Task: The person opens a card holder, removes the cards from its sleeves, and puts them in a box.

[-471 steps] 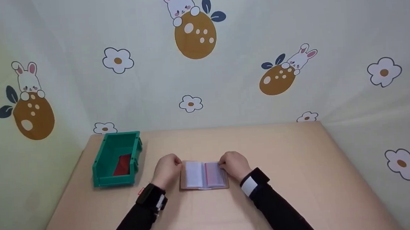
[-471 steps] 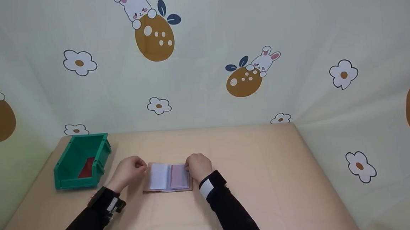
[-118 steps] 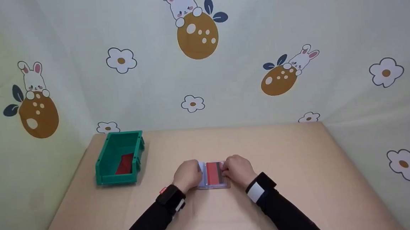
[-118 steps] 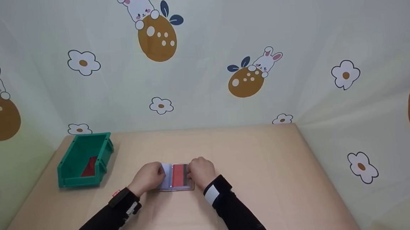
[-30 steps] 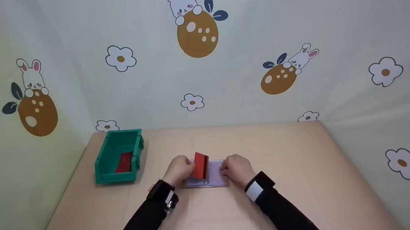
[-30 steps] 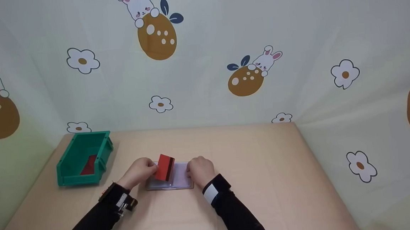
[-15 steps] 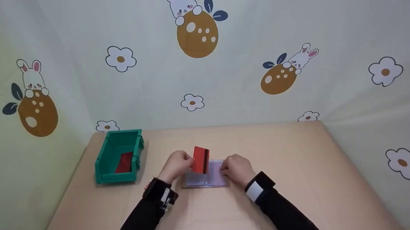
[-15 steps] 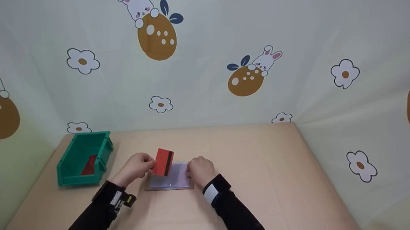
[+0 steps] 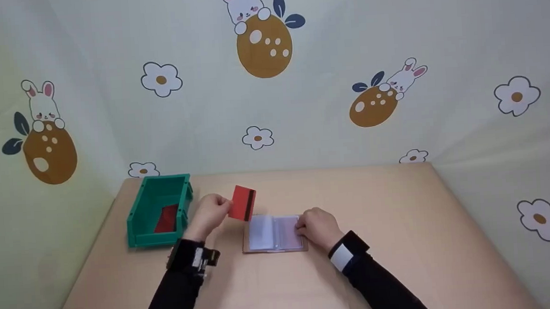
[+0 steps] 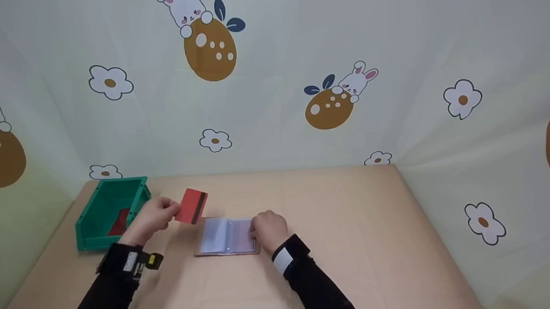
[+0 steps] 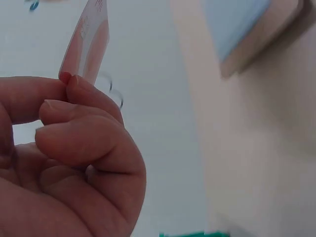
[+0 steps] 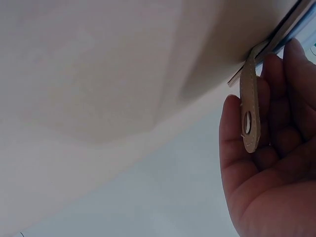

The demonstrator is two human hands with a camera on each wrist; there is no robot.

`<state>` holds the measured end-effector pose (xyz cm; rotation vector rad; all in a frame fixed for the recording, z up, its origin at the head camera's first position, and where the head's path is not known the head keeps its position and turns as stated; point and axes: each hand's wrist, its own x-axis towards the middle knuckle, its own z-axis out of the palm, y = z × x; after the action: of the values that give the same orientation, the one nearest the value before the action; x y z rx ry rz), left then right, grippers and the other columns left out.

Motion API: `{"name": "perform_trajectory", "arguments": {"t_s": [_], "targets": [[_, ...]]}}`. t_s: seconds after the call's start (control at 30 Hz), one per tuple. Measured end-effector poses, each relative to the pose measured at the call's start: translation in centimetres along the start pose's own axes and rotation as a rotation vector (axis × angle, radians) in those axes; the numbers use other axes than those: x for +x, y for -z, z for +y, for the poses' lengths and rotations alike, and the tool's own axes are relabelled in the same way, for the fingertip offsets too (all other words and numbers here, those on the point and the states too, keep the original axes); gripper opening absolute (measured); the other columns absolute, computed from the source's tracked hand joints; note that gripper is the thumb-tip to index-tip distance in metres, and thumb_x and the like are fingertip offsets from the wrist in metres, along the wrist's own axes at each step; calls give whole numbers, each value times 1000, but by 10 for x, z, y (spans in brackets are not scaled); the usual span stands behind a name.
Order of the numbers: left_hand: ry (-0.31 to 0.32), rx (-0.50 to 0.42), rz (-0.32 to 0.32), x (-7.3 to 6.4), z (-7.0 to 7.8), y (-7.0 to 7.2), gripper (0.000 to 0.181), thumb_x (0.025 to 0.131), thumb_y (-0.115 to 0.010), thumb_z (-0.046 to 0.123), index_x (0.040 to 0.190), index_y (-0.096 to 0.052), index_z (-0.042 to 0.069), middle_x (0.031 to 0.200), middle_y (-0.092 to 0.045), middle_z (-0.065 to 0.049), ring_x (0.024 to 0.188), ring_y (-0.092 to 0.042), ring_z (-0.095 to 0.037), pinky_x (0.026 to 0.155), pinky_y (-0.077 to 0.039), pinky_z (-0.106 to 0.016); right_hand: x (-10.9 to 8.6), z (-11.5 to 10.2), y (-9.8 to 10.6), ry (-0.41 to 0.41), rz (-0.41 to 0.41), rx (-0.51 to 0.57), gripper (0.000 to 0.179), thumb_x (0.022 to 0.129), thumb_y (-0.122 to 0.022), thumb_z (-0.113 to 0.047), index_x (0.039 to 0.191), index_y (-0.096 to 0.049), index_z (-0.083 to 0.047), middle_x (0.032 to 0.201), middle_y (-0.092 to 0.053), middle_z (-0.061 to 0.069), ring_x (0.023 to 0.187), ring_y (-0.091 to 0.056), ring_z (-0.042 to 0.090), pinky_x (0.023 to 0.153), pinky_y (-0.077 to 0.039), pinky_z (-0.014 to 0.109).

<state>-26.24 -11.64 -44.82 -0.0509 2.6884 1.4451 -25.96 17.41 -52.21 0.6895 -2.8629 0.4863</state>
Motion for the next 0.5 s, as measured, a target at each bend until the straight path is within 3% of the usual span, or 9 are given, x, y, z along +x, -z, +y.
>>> {"name": "perform_trajectory", "arguments": {"t_s": [0.27,0.5], "targets": [[111,22,68,-3,-18,52,23,101,-48,21,90,-54,2,76,-48,-8,71,-45,-22,61,-36,-32,0,-1,1,0,-6,15,6,79,-82,-16,85,-81,-14,85,-73,0,80,-67,19,70,-54,35],[137,53,114,-9,-32,87,30,103,-44,25,102,-56,-2,82,-48,-9,73,-47,-22,62,-38,-33,1,-1,-1,-9,-6,15,7,79,-82,-17,86,-81,-13,85,-73,0,80,-66,19,71,-54,36]]}}
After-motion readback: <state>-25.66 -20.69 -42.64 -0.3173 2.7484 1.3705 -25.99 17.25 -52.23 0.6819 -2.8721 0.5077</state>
